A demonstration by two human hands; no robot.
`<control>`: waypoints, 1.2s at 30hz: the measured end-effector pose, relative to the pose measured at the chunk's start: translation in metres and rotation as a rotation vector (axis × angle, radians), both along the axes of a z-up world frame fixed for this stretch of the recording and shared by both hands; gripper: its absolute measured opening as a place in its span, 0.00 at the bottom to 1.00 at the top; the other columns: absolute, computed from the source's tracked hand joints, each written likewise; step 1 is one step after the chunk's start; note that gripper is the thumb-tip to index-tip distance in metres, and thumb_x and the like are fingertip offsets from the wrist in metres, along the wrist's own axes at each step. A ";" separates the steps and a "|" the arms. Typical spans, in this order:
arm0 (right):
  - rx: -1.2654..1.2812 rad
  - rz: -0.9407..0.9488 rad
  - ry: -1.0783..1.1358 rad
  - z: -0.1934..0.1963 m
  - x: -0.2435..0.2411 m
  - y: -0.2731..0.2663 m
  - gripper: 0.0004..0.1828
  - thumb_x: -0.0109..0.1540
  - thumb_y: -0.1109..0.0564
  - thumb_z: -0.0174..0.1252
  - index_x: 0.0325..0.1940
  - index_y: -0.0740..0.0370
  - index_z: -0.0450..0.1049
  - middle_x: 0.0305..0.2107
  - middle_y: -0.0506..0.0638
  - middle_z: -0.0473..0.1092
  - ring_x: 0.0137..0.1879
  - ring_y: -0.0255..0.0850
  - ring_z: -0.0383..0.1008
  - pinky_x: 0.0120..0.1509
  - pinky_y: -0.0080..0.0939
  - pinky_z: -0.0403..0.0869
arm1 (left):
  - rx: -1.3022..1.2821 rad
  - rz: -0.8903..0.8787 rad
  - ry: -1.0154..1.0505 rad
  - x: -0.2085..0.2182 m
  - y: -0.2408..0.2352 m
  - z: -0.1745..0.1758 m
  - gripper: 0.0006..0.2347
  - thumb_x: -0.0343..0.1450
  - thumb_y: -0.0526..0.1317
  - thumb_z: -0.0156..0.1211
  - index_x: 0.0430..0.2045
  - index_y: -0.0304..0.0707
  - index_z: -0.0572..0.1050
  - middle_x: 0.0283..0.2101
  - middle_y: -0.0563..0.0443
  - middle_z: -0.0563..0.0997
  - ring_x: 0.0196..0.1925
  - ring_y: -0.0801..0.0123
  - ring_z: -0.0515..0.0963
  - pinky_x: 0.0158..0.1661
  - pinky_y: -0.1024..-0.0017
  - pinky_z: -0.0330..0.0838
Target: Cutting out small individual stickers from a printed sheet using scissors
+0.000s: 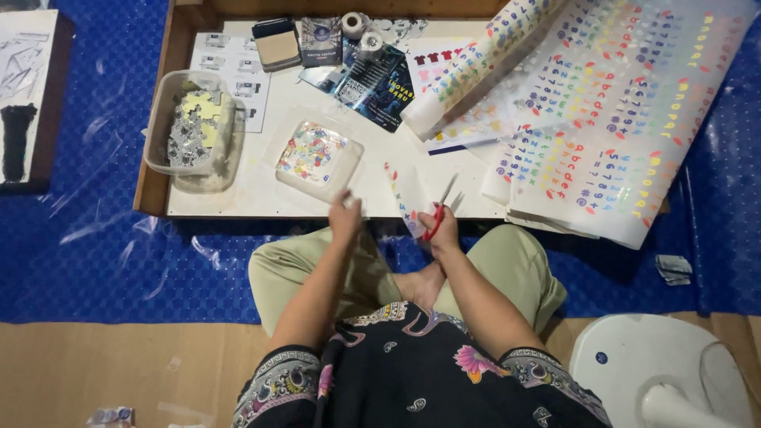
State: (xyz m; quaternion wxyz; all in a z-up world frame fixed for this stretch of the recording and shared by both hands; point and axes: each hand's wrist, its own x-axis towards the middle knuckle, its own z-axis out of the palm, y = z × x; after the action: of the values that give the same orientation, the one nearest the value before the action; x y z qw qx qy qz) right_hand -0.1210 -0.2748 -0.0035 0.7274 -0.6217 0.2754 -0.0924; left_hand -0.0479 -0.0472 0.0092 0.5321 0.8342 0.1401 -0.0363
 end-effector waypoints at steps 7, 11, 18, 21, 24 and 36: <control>-0.046 0.103 -0.009 -0.034 -0.001 0.011 0.34 0.53 0.56 0.76 0.59 0.64 0.70 0.41 0.61 0.73 0.48 0.48 0.75 0.54 0.47 0.75 | -0.320 -0.103 0.349 -0.047 -0.056 -0.038 0.18 0.66 0.48 0.72 0.46 0.38 0.83 0.44 0.32 0.84 0.46 0.46 0.85 0.38 0.55 0.83; -0.011 0.240 -0.007 -0.016 0.001 0.012 0.26 0.58 0.51 0.73 0.55 0.59 0.70 0.31 0.53 0.74 0.34 0.40 0.76 0.36 0.36 0.77 | -0.197 0.017 0.162 -0.010 -0.039 -0.077 0.15 0.61 0.38 0.68 0.42 0.45 0.85 0.30 0.42 0.85 0.35 0.56 0.85 0.34 0.58 0.79; -0.022 0.705 0.122 -0.029 -0.017 0.014 0.16 0.59 0.51 0.71 0.45 0.58 0.75 0.15 0.56 0.71 0.16 0.42 0.73 0.16 0.35 0.72 | -0.389 0.195 0.015 0.025 -0.025 -0.045 0.17 0.65 0.30 0.62 0.50 0.32 0.79 0.30 0.40 0.81 0.28 0.62 0.82 0.24 0.62 0.79; -0.059 0.850 0.177 0.003 -0.041 0.029 0.16 0.59 0.48 0.71 0.43 0.57 0.76 0.14 0.58 0.72 0.16 0.43 0.74 0.17 0.37 0.73 | -0.501 0.249 0.014 0.027 -0.030 -0.022 0.16 0.66 0.30 0.63 0.48 0.31 0.79 0.34 0.38 0.82 0.29 0.61 0.82 0.28 0.61 0.84; -0.001 0.788 0.206 0.011 -0.041 0.036 0.20 0.60 0.46 0.71 0.45 0.60 0.74 0.17 0.56 0.71 0.20 0.41 0.73 0.21 0.37 0.75 | -0.556 0.282 0.006 0.031 -0.030 -0.021 0.16 0.65 0.30 0.62 0.48 0.33 0.79 0.31 0.44 0.81 0.25 0.65 0.81 0.27 0.62 0.84; 0.077 0.586 0.175 -0.009 -0.021 0.042 0.23 0.62 0.40 0.68 0.47 0.58 0.72 0.18 0.55 0.70 0.21 0.40 0.74 0.22 0.36 0.79 | -0.633 0.210 0.054 0.018 -0.044 -0.056 0.24 0.60 0.27 0.65 0.53 0.29 0.74 0.27 0.45 0.80 0.27 0.65 0.82 0.26 0.62 0.81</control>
State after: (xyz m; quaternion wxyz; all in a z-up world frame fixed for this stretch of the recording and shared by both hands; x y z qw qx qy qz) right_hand -0.1421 -0.2333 -0.0121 0.7195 -0.6523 0.1491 0.1857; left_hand -0.0301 -0.0915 -0.0471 0.7617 0.6073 0.2211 -0.0451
